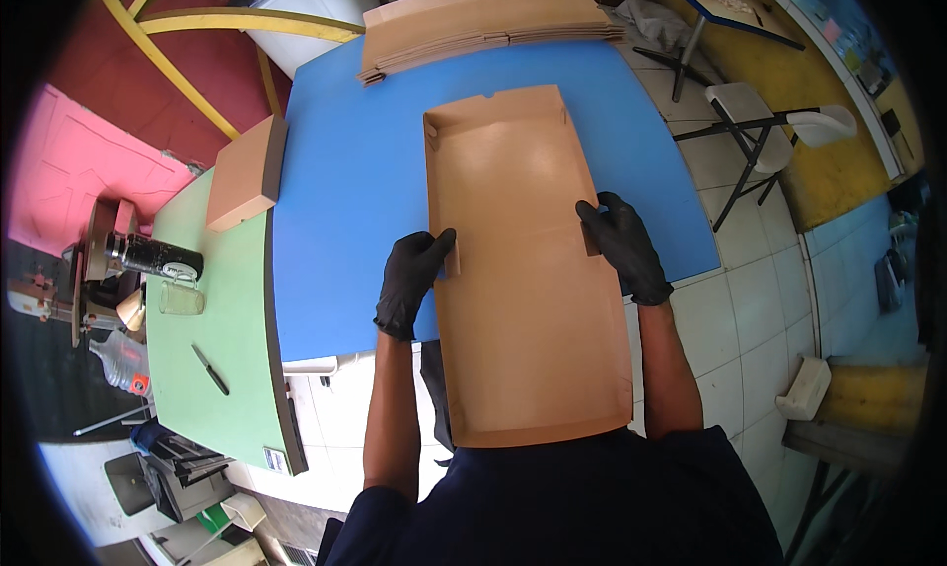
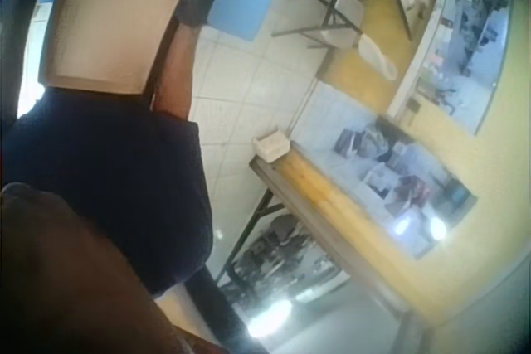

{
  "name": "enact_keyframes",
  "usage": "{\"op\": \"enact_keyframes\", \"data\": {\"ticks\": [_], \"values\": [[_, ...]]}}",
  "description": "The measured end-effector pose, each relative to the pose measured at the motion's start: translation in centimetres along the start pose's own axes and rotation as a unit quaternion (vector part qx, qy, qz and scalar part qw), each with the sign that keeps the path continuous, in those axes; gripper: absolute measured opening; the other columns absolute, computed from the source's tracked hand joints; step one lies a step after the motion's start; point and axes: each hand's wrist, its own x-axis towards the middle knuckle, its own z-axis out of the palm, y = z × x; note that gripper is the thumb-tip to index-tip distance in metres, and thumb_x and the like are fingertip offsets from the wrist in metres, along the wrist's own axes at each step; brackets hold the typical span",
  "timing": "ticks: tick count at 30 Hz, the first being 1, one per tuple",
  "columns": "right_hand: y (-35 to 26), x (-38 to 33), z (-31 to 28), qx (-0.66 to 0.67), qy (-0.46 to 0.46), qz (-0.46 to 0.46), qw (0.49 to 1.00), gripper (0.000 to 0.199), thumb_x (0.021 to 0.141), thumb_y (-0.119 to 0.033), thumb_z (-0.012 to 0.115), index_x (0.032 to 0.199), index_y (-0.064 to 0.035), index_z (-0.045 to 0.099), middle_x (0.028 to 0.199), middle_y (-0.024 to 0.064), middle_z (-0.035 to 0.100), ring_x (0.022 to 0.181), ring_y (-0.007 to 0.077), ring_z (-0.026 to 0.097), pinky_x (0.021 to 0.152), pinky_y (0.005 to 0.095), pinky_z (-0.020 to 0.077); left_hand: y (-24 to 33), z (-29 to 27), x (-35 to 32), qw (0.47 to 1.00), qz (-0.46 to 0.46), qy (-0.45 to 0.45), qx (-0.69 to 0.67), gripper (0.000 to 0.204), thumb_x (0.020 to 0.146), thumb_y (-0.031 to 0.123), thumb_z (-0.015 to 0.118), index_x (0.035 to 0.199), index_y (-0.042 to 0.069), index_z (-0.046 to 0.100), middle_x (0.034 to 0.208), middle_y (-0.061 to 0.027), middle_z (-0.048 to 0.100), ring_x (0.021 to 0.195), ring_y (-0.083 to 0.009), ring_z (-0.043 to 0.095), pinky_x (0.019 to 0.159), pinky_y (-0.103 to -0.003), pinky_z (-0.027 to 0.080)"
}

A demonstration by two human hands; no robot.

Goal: The person assembles flat-packed cardboard boxes by folding the side flaps and tucking the tabs into slots to form rectangular containers. They handle multiple boxes one at a time, stacking the finished boxes on the table.

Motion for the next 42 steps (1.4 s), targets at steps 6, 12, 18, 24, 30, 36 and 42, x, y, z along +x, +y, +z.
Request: {"op": "enact_keyframes", "data": {"ticks": [6,12,18,24,30,36,42], "values": [[0.7,-1.5,-0.3,0.027,-0.047,-0.084,0.995,0.045,0.099,-0.034,0.063,0.125,0.0020,0.066,0.101,0.0208,0.072,0.089,0.0321,0.070,0.082,0.0414,0.0534,-0.1,0.0,-2.5,0.994,0.099,0.032,-0.044,0.044,0.094,0.036,0.074,0.115,-0.003,0.073,0.092,-0.0097,0.076,0.078,-0.0194,0.069,0.072,-0.035,0.055],[3.7,-5.6,-0.3,-0.053,0.077,-0.211,0.973,0.037,0.097,-0.023,0.067,0.125,0.0025,0.064,0.111,0.0246,0.070,0.094,0.0360,0.070,0.082,0.0448,0.0529,-3.3,1.2,-6.6,0.984,0.101,0.075,-0.123,0.033,0.098,0.014,0.071,0.128,-0.001,0.070,0.102,-0.0107,0.077,0.090,-0.0167,0.069,0.081,-0.033,0.055],[2.2,-6.3,-1.4,-0.085,-0.075,-0.043,0.993,0.029,0.098,-0.016,0.063,0.119,0.0042,0.062,0.099,0.0267,0.070,0.091,0.0435,0.071,0.080,0.0479,0.0550,-5.6,3.0,-6.7,0.960,0.092,0.087,-0.251,0.021,0.099,0.007,0.068,0.117,-0.004,0.070,0.095,-0.0044,0.073,0.090,-0.0123,0.063,0.080,-0.031,0.051],[-1.0,1.3,1.3,-0.083,0.034,-0.194,0.977,0.029,0.093,-0.012,0.058,0.116,0.0045,0.066,0.084,0.0244,0.072,0.081,0.0466,0.070,0.075,0.0529,0.0563,-2.0,0.1,1.0,0.969,0.152,0.116,-0.156,0.030,0.092,0.007,0.070,0.117,-0.009,0.065,0.103,-0.0101,0.072,0.093,-0.0172,0.064,0.081,-0.034,0.052],[-1.0,8.3,4.3,-0.187,0.104,-0.229,0.950,0.031,0.090,-0.012,0.058,0.116,0.0036,0.066,0.087,0.0244,0.073,0.083,0.0448,0.072,0.076,0.0532,0.0567,1.8,1.3,0.9,0.854,0.355,0.380,0.022,0.049,0.089,0.010,0.071,0.135,-0.002,0.057,0.135,-0.0178,0.063,0.112,-0.0301,0.064,0.088,-0.041,0.054],[-2.1,8.4,7.1,-0.058,0.053,-0.205,0.976,0.037,0.095,-0.018,0.059,0.125,0.0019,0.063,0.094,0.0253,0.074,0.089,0.0437,0.073,0.080,0.0501,0.0578,9.3,7.5,6.3,0.953,0.297,0.049,0.016,0.040,0.097,0.036,0.062,0.098,-0.002,0.076,0.085,-0.0173,0.074,0.079,-0.0292,0.072,0.075,-0.040,0.056],[-1.4,7.2,4.9,0.241,-0.160,-0.176,0.941,0.054,0.095,-0.014,0.066,0.147,-0.0017,0.054,0.132,0.0124,0.066,0.119,0.0193,0.062,0.103,0.0353,0.0511,9.6,9.0,10.4,0.970,0.187,-0.109,-0.114,0.045,0.093,0.042,0.072,0.093,-0.003,0.078,0.079,-0.0098,0.072,0.068,-0.0173,0.067,0.065,-0.033,0.054]]}}
